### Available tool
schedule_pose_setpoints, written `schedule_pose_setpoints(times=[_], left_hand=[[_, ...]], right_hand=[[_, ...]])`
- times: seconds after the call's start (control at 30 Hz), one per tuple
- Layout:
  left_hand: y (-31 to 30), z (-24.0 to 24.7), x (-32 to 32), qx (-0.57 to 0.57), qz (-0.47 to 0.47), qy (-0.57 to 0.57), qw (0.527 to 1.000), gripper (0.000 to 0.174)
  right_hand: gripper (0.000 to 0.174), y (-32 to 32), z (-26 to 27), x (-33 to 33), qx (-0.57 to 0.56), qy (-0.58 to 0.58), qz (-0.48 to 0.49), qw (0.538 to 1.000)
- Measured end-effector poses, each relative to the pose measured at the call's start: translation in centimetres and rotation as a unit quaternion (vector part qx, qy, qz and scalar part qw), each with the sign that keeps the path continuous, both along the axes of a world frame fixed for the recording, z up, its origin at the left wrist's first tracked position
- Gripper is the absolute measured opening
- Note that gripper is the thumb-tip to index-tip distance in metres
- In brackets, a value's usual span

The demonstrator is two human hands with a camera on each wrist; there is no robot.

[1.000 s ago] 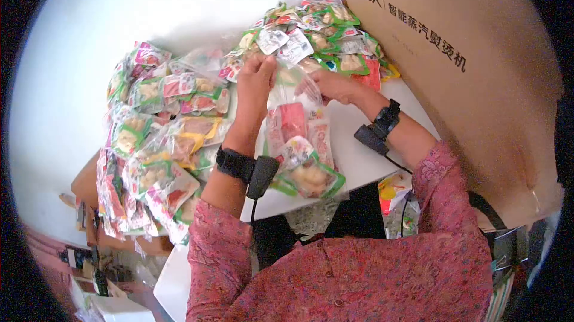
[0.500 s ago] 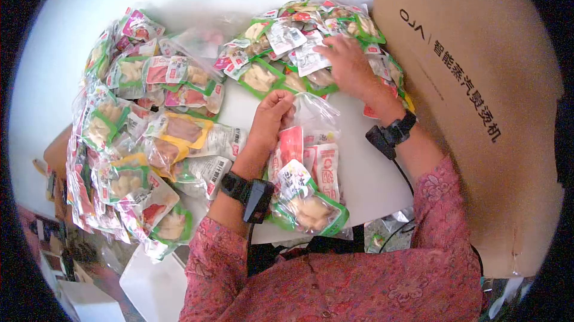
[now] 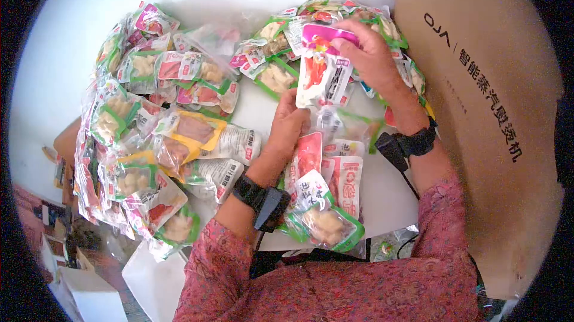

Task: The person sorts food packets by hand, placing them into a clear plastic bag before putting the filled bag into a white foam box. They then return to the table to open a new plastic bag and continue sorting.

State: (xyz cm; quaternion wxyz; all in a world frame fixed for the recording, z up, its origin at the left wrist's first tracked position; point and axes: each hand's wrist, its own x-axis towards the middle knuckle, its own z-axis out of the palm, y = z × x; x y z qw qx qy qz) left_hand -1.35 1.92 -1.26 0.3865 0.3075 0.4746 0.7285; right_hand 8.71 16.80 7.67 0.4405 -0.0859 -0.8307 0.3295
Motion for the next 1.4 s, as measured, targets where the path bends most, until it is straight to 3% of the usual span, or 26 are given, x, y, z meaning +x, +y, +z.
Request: schedule_pose_setpoints(times=[0.13,0.2,0.23,0.3,0.33,0.43,0.53,0.6,0.7,0.8,1.0,1.3,1.37,1.4], left_hand=[[-0.4,0.9,1.2,-0.003,-0.042,0.017,0.999,0.042],[-0.6,1.2,1.8,0.012,-0.047,-0.030,0.998,0.041],[-0.7,1.2,1.9,0.009,-0.046,-0.030,0.998,0.041],[-0.7,1.0,2.0,-0.007,-0.067,-0.030,0.997,0.039],[-0.7,0.7,2.0,-0.008,-0.064,-0.031,0.997,0.039],[-0.5,0.6,1.8,-0.014,-0.075,-0.085,0.993,0.038],[-1.2,1.3,2.1,0.003,-0.075,-0.133,0.988,0.032],[-0.7,1.8,2.6,-0.072,-0.021,-0.033,0.997,0.037],[-0.5,2.1,2.6,-0.066,-0.002,-0.058,0.996,0.042],[-0.2,0.5,1.5,-0.048,-0.014,-0.077,0.996,0.041],[-0.3,-0.6,0.4,-0.060,-0.073,-0.047,0.994,0.033],[-0.9,0.2,1.2,-0.018,-0.090,-0.067,0.993,0.030],[-0.9,1.1,2.0,-0.013,-0.079,-0.114,0.990,0.030],[-0.9,1.4,2.3,-0.014,-0.080,-0.115,0.990,0.030]], right_hand=[[0.022,-0.3,-0.8,-0.6,-0.058,0.001,0.048,0.997],[0.022,-0.3,-0.9,-0.9,-0.195,0.060,0.145,0.968],[0.022,-0.3,-0.9,-1.1,-0.197,0.061,0.146,0.968],[0.021,-0.2,-1.1,-1.4,-0.391,0.091,0.247,0.882],[0.021,0.0,-1.6,-1.6,-0.392,0.090,0.248,0.881],[0.024,0.7,-3.7,-2.6,-0.274,0.051,0.201,0.939],[0.026,-0.2,-5.2,-3.2,-0.313,0.055,0.232,0.919],[0.025,-0.1,-6.3,-3.8,-0.305,0.051,0.224,0.924],[0.025,-0.9,-6.4,-3.2,-0.331,0.061,0.248,0.909],[0.024,-1.3,-5.8,-2.8,-0.359,-0.021,0.273,0.892],[0.016,-1.2,-6.2,-2.7,-0.287,0.035,0.163,0.943],[0.021,-1.6,-6.4,-2.5,-0.313,0.052,0.172,0.933],[0.022,-1.8,-5.9,-2.2,-0.318,0.059,0.180,0.929],[0.021,-1.8,-5.6,-1.9,-0.267,0.054,0.162,0.949]])
